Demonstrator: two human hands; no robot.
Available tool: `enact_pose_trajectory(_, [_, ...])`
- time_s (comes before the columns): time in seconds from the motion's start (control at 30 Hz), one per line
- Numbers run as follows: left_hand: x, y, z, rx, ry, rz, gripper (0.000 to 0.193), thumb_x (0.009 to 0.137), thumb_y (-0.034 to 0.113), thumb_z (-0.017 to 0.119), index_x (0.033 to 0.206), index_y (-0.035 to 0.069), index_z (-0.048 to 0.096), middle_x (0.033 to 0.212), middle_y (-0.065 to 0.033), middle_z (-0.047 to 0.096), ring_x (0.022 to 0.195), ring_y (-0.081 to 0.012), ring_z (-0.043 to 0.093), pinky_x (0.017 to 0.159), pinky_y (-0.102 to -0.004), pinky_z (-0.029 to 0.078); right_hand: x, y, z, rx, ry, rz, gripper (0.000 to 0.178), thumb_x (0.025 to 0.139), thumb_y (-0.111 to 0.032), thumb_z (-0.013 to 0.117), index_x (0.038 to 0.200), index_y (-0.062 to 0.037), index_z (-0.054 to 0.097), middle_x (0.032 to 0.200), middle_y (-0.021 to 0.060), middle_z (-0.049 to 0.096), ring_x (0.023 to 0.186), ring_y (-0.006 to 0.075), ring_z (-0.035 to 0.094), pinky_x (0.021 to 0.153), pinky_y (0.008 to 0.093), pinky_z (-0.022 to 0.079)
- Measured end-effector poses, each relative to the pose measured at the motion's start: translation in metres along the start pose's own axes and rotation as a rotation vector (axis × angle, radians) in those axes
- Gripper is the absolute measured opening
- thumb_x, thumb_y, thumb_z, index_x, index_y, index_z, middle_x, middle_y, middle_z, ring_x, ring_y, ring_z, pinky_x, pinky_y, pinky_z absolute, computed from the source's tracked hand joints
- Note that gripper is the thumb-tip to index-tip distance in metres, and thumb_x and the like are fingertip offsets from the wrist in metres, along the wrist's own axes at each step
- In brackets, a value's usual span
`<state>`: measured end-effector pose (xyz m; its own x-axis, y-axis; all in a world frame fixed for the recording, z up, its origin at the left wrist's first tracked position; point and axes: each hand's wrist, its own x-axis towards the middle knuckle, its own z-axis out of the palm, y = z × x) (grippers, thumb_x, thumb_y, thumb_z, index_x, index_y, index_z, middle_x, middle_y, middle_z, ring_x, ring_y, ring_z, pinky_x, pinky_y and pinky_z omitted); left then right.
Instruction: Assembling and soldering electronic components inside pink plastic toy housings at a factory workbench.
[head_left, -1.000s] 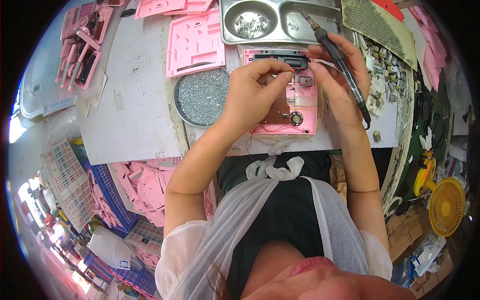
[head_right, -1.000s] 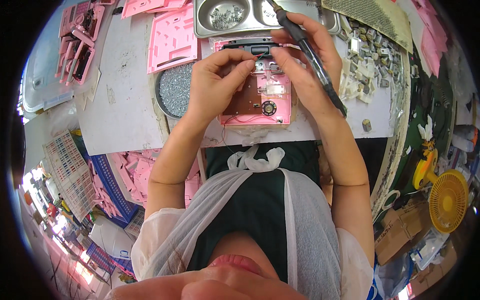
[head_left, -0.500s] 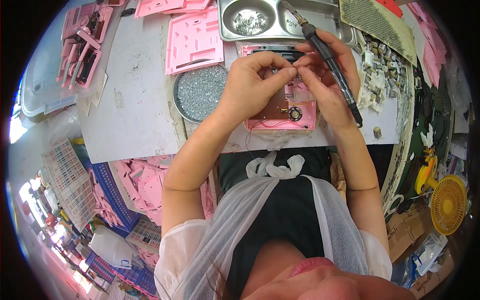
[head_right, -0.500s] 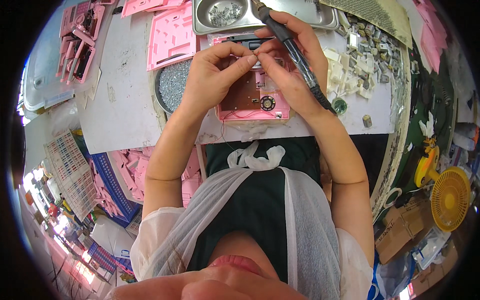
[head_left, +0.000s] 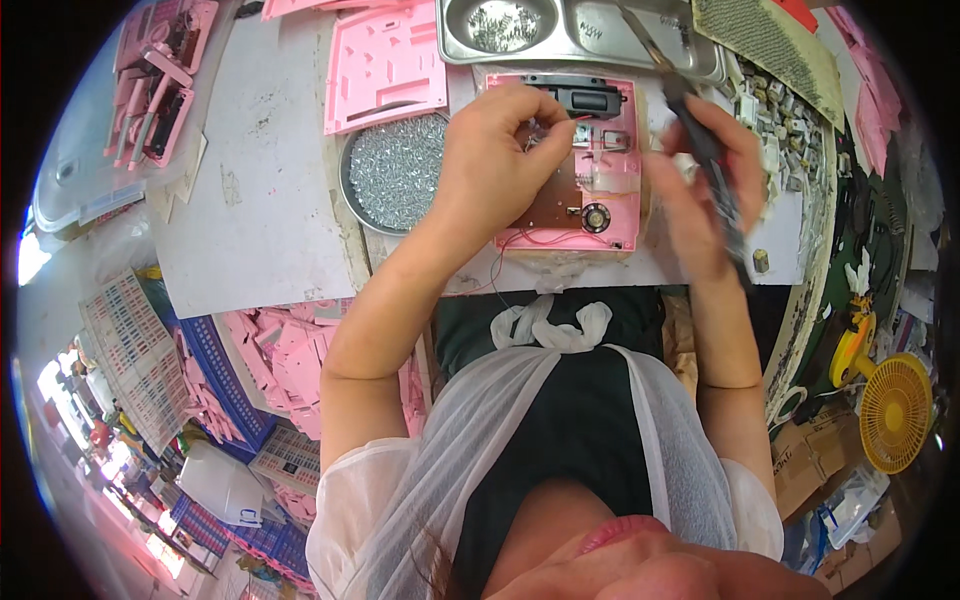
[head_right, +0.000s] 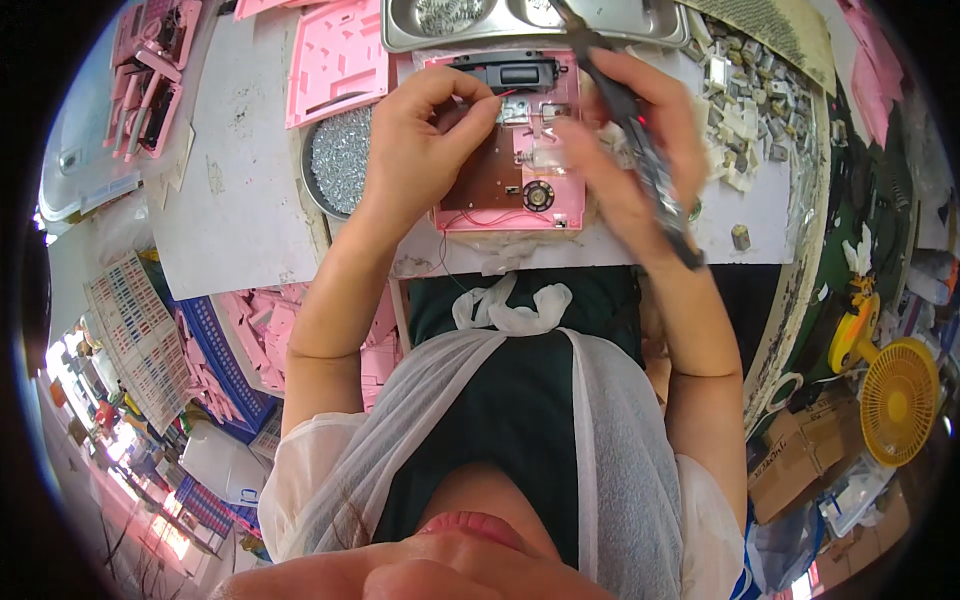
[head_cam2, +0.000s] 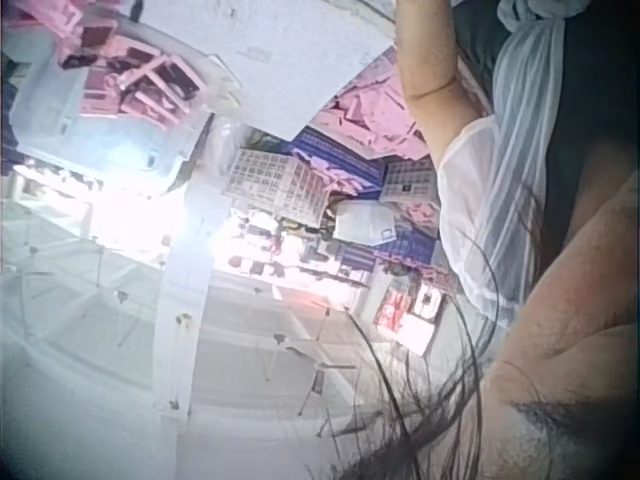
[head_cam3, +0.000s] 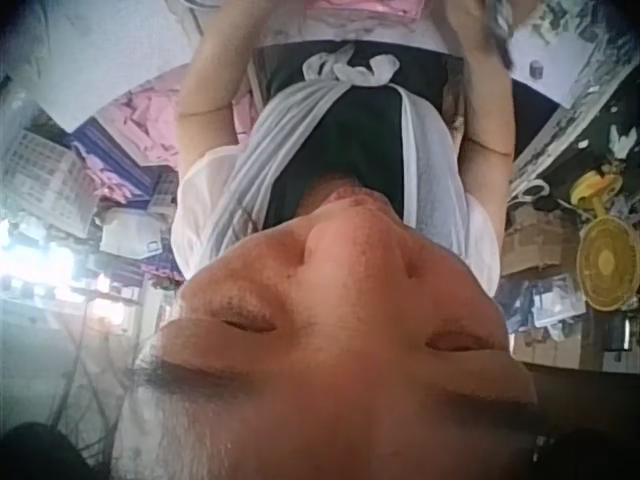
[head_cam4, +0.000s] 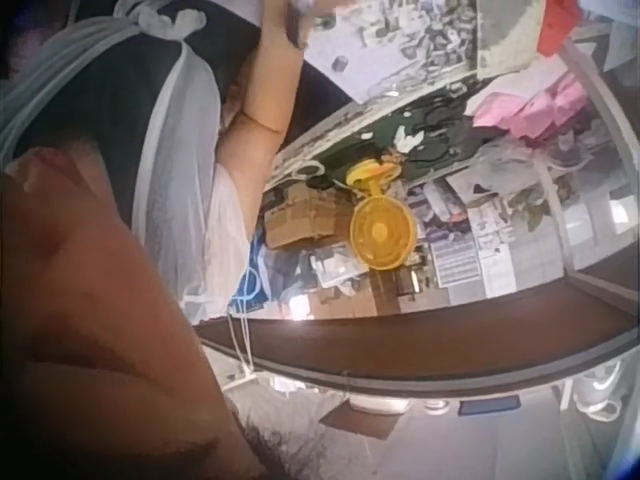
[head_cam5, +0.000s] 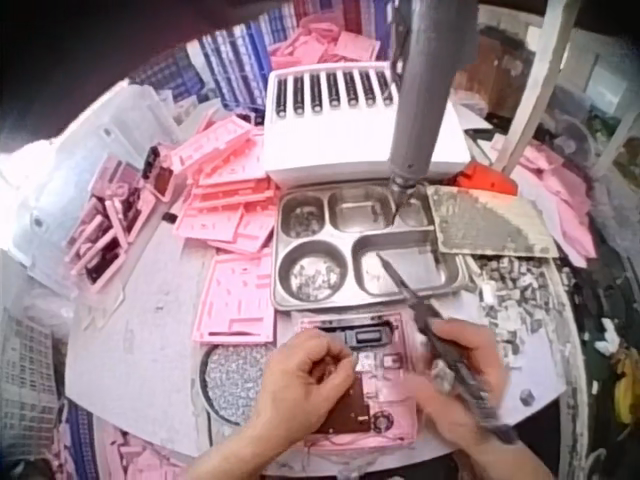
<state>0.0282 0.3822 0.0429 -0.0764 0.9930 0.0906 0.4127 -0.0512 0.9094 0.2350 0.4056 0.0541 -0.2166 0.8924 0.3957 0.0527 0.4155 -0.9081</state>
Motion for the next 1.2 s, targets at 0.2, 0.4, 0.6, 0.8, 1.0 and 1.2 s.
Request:
enact_pose_trajectory(0.2, [-0.002,-0.008,0.012,0.199,0.123,0.174,0.007,0.082,0.007,0.074,0.085,0.002,0.069,0.08,-0.0059,0.058,0.067,-0.0158,0.058,0.059,-0.0283,0.047,-0.018,-0.006,-0.05,-0.084,-0.104,0.048,0.028,0.087,-0.005,0.075,0.111,0.0036,0.064,0.098,0.0077,0.068,0.082,0.0099,0.062,0.076,0.0224,0.05])
enact_pose_trajectory(0.4, [-0.004,-0.01,0.012,0.23,0.161,0.188,0.008,0.08,0.009,0.073,0.084,0.004,0.068,0.085,-0.0073,0.06,0.07,-0.0224,0.061,0.061,-0.034,0.051,-0.016,0.0,-0.049,-0.204,-0.221,-0.03,0.027,0.081,-0.006,0.079,0.104,0.0005,0.065,0.08,0.0077,0.065,0.067,0.0118,0.058,0.058,0.0223,0.044])
enact_pose_trajectory(0.6, [-0.006,-0.01,0.011,0.221,0.167,0.18,0.009,0.079,0.01,0.073,0.084,0.006,0.068,0.088,-0.0083,0.062,0.071,-0.026,0.064,0.061,-0.0377,0.053,-0.009,0.004,-0.041,-0.19,-0.264,-0.127,0.027,0.08,-0.005,0.079,0.102,0.0005,0.065,0.074,0.0075,0.062,0.061,0.0125,0.054,0.053,0.0233,0.039])
enact_pose_trajectory(0.8, [-0.005,-0.012,0.015,0.227,0.228,0.249,0.008,0.079,0.009,0.073,0.084,0.006,0.068,0.088,-0.0087,0.062,0.072,-0.0274,0.064,0.061,-0.0385,0.053,-0.008,0.005,-0.038,-0.179,-0.26,-0.153,0.028,0.079,-0.004,0.079,0.102,0.0012,0.065,0.074,0.0081,0.062,0.06,0.0134,0.054,0.053,0.0242,0.038])
enact_pose_trajectory(1.0, [-0.005,-0.013,0.014,0.226,0.185,0.213,0.008,0.078,0.009,0.073,0.083,0.006,0.067,0.088,-0.0086,0.062,0.073,-0.0277,0.064,0.062,-0.0389,0.053,-0.006,0.008,-0.035,-0.194,-0.256,-0.148,0.026,0.08,-0.005,0.078,0.102,-0.0008,0.066,0.074,0.0073,0.062,0.06,0.0135,0.054,0.053,0.0245,0.04])
enact_pose_trajectory(1.2, [-0.004,-0.014,0.014,0.233,0.21,0.251,0.008,0.081,0.007,0.074,0.082,0.004,0.067,0.082,-0.006,0.057,0.067,-0.0188,0.058,0.059,-0.0312,0.048,-0.004,0.007,-0.037,-0.219,-0.276,-0.151,0.027,0.078,-0.005,0.079,0.101,-0.0018,0.067,0.072,0.0075,0.062,0.058,0.0149,0.054,0.052,0.025,0.04])
